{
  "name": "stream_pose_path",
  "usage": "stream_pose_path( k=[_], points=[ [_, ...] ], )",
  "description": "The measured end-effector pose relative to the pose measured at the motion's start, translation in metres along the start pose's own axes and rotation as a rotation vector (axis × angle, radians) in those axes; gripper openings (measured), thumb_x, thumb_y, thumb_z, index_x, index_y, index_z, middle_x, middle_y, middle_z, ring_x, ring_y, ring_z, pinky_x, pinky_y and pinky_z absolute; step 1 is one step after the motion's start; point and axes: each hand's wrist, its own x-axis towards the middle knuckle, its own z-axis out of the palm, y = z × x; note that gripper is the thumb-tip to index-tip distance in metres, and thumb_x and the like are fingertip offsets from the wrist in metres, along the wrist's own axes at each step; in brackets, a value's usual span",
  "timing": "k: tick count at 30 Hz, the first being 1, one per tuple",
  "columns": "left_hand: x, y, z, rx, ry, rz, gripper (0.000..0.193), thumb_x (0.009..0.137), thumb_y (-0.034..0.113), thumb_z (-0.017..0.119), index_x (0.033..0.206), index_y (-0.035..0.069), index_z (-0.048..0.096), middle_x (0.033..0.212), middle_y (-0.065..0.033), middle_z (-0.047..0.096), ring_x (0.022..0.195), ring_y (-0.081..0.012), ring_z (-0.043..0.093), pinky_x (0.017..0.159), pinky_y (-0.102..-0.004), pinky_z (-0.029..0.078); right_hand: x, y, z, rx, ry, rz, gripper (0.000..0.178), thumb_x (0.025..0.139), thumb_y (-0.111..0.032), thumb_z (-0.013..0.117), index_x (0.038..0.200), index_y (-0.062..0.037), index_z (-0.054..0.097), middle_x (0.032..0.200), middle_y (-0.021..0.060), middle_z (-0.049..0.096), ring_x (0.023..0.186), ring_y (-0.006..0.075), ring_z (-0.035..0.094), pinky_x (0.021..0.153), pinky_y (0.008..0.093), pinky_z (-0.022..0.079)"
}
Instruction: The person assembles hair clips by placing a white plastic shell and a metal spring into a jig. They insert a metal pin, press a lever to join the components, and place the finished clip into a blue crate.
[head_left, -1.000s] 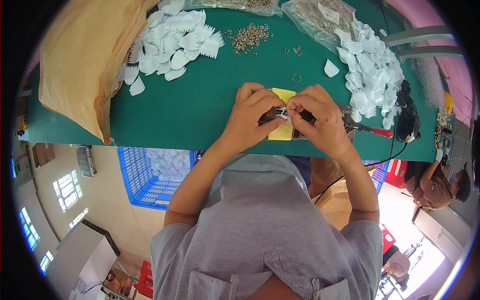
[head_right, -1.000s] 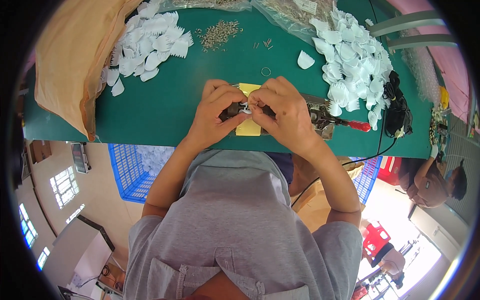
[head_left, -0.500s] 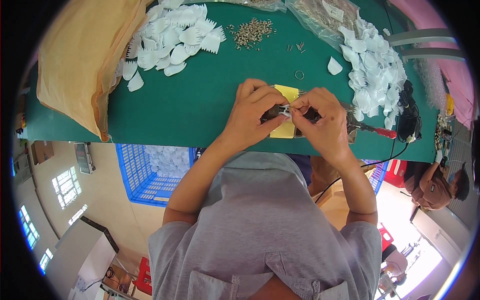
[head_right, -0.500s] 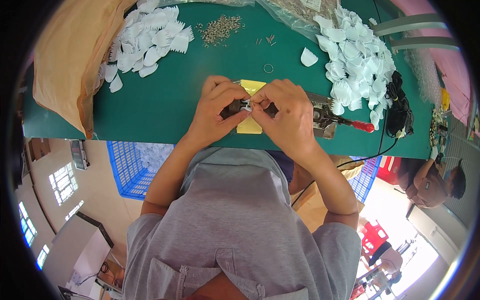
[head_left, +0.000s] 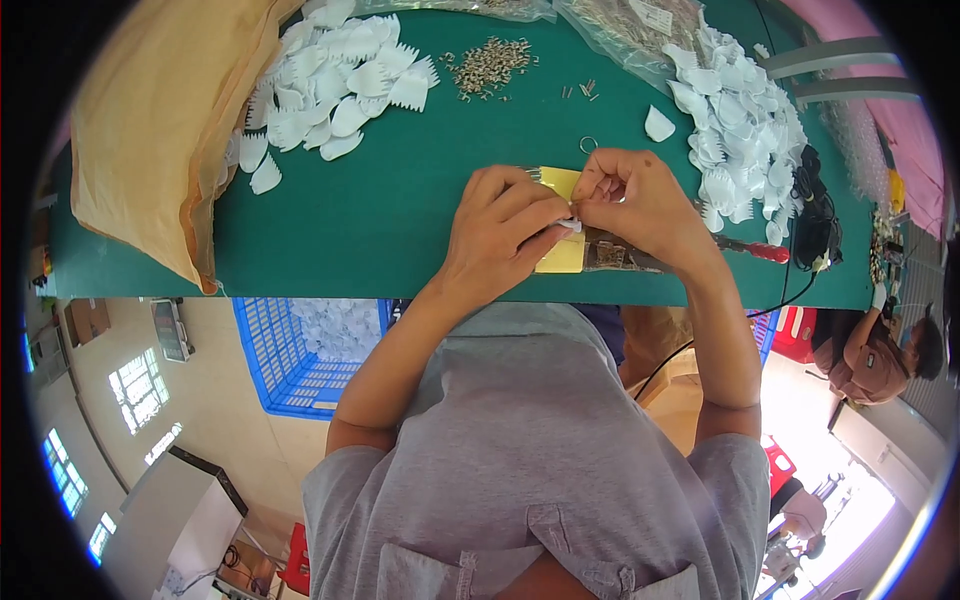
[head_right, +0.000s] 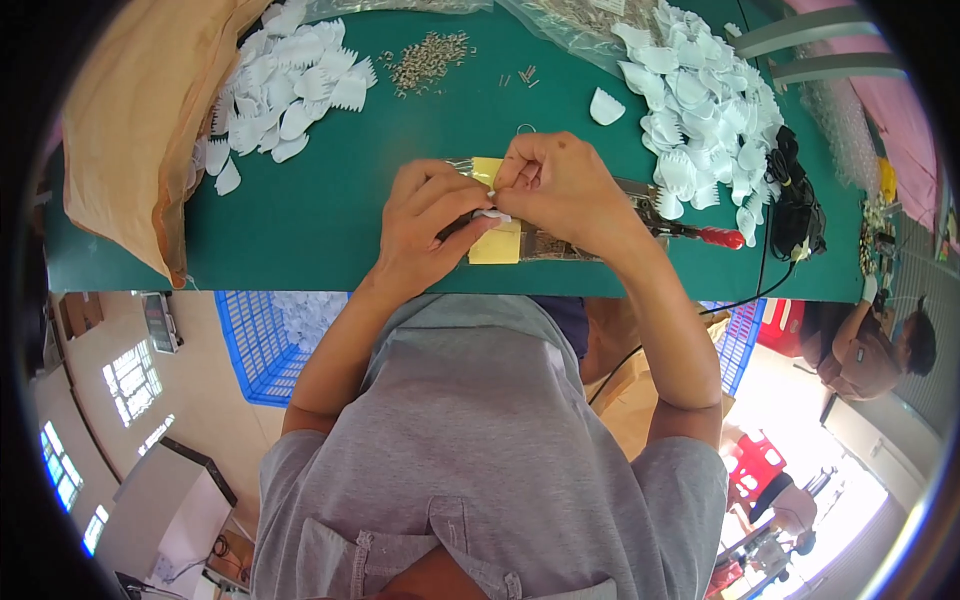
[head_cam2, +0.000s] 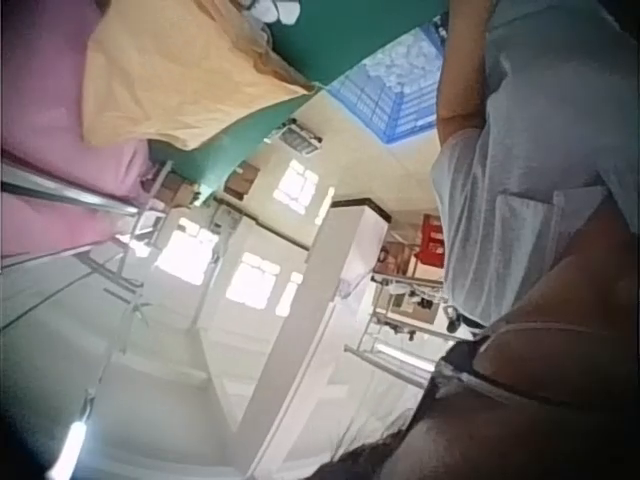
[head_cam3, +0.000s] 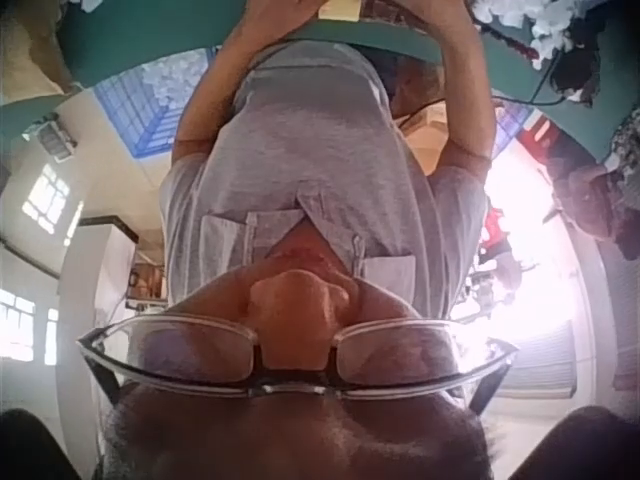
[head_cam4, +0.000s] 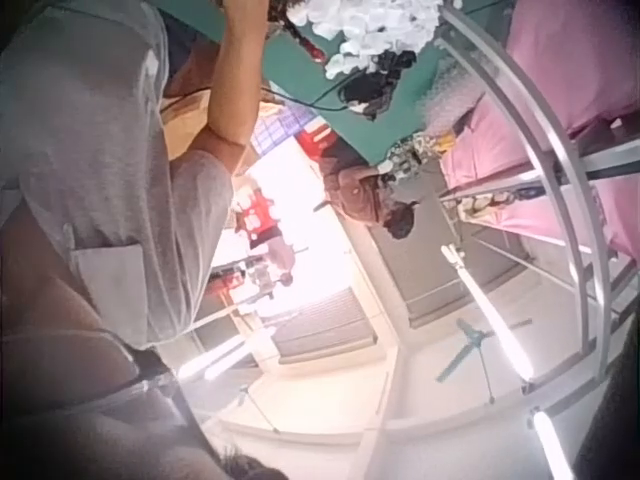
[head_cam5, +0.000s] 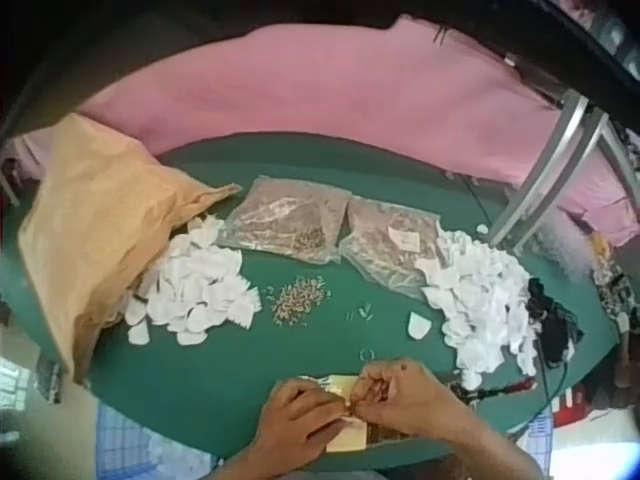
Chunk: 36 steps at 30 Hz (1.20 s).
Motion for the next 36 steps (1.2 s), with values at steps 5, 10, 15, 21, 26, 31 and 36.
stream_pose_path(
  k=[5, 10, 15, 21, 26, 31, 36],
  points=[
    [0.001, 0.002, 0.000, 0.001, 0.040, -0.010, 0.026, 0.075, 0.010, 0.087, 0.097, 0.010, 0.074, 0.099, -0.0001, 0.071, 0.098, -0.0255, 0.063, 0.087, -0.0413, 0.049, -0.004, 0.005, 0.000, 0.046, 0.009, -0.049, 0.011, 0.082, -0.006, 0.076, 0.088, 0.0005, 0.070, 0.079, 0.0015, 0.070, 0.074, 0.0078, 0.063, 0.072, 0.0255, 0.052],
    [0.002, -0.001, 0.000, 0.054, 0.024, 0.039, 0.028, 0.073, 0.007, 0.087, 0.098, 0.010, 0.075, 0.101, -0.0016, 0.072, 0.099, -0.0264, 0.064, 0.085, -0.0402, 0.051, -0.022, 0.011, -0.003, 0.145, 0.126, -0.106, 0.012, 0.087, -0.004, 0.078, 0.093, 0.0009, 0.069, 0.085, 0.0002, 0.069, 0.078, 0.0058, 0.060, 0.075, 0.0242, 0.051],
    [0.004, 0.001, -0.004, 0.115, -0.013, 0.089, 0.029, 0.073, 0.003, 0.088, 0.098, 0.010, 0.075, 0.102, -0.0029, 0.073, 0.099, -0.0270, 0.064, 0.083, -0.0387, 0.052, -0.096, 0.018, -0.009, -0.342, 1.105, -0.746, 0.014, 0.090, 0.004, 0.075, 0.103, 0.0016, 0.070, 0.097, 0.0093, 0.070, 0.088, 0.0214, 0.067, 0.080, 0.0318, 0.053],
    [0.004, 0.004, -0.004, 0.149, -0.012, 0.089, 0.029, 0.075, 0.003, 0.087, 0.101, 0.010, 0.073, 0.101, -0.0029, 0.073, 0.099, -0.0276, 0.063, 0.083, -0.0391, 0.052, -0.108, 0.049, -0.034, -0.341, 1.557, -0.514, 0.028, 0.100, -0.002, 0.067, 0.127, 0.0052, 0.060, 0.122, 0.0178, 0.067, 0.109, 0.0233, 0.064, 0.097, 0.0367, 0.051],
    [0.004, 0.004, -0.003, 0.121, -0.022, 0.060, 0.033, 0.077, 0.004, 0.087, 0.105, 0.008, 0.070, 0.104, -0.0046, 0.074, 0.099, -0.0289, 0.063, 0.083, -0.0397, 0.053, -0.119, 0.049, -0.003, -0.449, 1.085, -0.834, 0.018, 0.087, 0.004, 0.071, 0.105, 0.0024, 0.072, 0.109, 0.0163, 0.072, 0.100, 0.0285, 0.067, 0.083, 0.0401, 0.053],
    [0.002, 0.003, 0.000, 0.110, -0.014, 0.038, 0.028, 0.080, 0.010, 0.083, 0.105, 0.010, 0.070, 0.102, -0.0030, 0.071, 0.100, -0.0290, 0.062, 0.088, -0.0435, 0.050, -0.052, 0.026, 0.031, -0.069, 0.649, -0.479, 0.020, 0.086, 0.001, 0.075, 0.105, -0.0037, 0.076, 0.099, 0.0121, 0.073, 0.092, 0.0305, 0.066, 0.077, 0.0391, 0.054],
    [0.002, 0.000, 0.000, 0.125, -0.024, 0.080, 0.029, 0.079, 0.008, 0.083, 0.106, 0.011, 0.072, 0.104, -0.0029, 0.071, 0.101, -0.0288, 0.062, 0.088, -0.0436, 0.050, -0.028, 0.027, 0.032, -0.049, 0.439, -0.378, 0.016, 0.089, -0.004, 0.072, 0.104, -0.0051, 0.077, 0.094, 0.0099, 0.073, 0.089, 0.0292, 0.066, 0.076, 0.0396, 0.054]
  ],
)
